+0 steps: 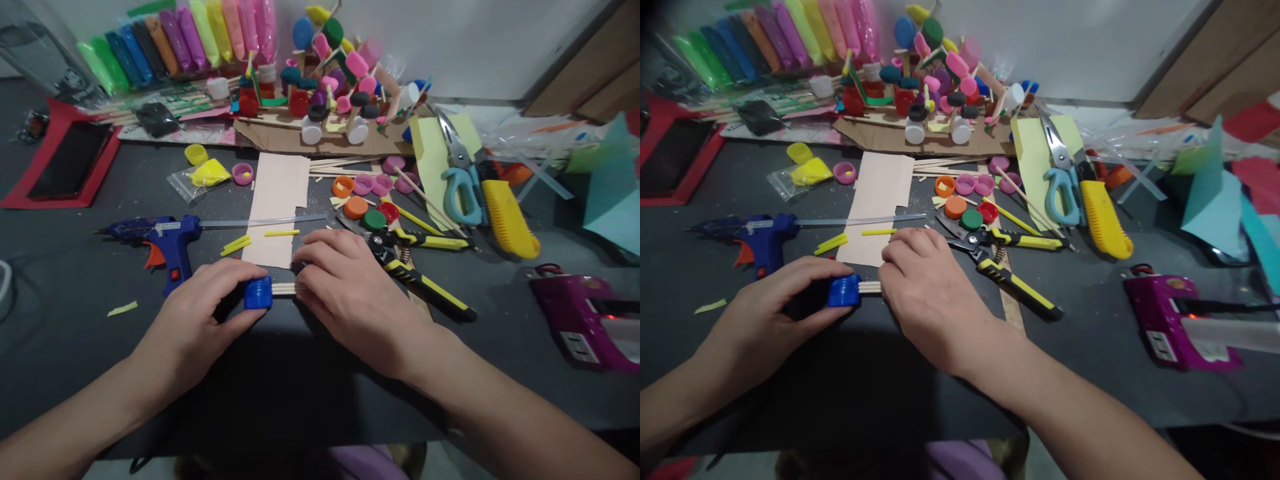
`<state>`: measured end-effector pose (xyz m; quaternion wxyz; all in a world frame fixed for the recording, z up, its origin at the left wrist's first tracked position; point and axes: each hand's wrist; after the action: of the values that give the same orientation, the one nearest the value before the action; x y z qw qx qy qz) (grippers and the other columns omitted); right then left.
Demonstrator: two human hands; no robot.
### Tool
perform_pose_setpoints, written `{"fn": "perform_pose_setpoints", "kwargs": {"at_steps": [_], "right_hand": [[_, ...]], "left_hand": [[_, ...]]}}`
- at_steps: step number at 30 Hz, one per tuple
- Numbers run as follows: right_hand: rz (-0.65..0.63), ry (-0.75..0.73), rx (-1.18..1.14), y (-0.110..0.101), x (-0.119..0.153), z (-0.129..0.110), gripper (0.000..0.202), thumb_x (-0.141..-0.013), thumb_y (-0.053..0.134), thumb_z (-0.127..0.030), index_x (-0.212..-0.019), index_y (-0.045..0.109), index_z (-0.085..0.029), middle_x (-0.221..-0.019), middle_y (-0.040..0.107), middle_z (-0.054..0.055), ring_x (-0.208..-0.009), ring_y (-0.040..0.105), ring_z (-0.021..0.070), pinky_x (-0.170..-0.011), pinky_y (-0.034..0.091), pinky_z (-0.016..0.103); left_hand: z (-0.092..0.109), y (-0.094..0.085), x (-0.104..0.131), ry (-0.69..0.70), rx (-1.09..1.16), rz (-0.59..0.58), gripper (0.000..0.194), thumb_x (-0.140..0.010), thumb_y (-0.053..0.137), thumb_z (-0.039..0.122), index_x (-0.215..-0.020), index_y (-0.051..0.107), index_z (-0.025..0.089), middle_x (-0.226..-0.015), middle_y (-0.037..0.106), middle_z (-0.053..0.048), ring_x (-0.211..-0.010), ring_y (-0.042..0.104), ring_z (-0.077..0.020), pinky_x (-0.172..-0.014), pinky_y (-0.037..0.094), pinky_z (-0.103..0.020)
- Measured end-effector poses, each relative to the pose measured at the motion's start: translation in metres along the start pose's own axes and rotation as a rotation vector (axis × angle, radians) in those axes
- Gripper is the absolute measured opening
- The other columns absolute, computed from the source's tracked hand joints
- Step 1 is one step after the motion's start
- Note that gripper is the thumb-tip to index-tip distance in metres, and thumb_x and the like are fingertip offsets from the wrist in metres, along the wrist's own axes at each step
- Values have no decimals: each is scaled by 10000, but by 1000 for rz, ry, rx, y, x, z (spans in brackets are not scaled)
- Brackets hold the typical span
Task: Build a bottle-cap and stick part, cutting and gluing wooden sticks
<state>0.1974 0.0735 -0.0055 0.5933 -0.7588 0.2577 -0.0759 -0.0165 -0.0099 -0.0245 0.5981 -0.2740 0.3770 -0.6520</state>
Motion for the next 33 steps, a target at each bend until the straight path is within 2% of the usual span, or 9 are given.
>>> {"fn": "perform_pose_setpoints", "kwargs": {"at_steps": [16, 33], "right_hand": [[92, 10, -59, 9, 0, 0, 177, -926, 525, -130, -797, 645, -145, -1081, 680, 121, -1171, 505, 312, -983, 411, 483], [117, 36, -34, 9, 1, 0, 163, -911, 566, -186, -800, 675, -138, -1119, 677, 137, -1181, 502, 314, -992, 391, 492]], "left_hand": [[0, 0, -2, 66, 37, 47, 272, -861, 680, 256, -1124, 626, 214, -1075, 690, -50, -1023, 628, -205, -885, 512, -332], [2, 3, -5, 22, 6, 21, 269, -854, 662, 246, -1115, 600, 215, -1082, 679, -59, -1040, 615, -235, -901, 505, -381]]}}
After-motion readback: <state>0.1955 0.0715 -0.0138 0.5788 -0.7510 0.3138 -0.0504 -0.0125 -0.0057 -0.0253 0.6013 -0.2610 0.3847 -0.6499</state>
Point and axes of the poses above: each hand's wrist, its own x-axis away from the middle knuckle, its own y-axis out of the palm, z = x × y
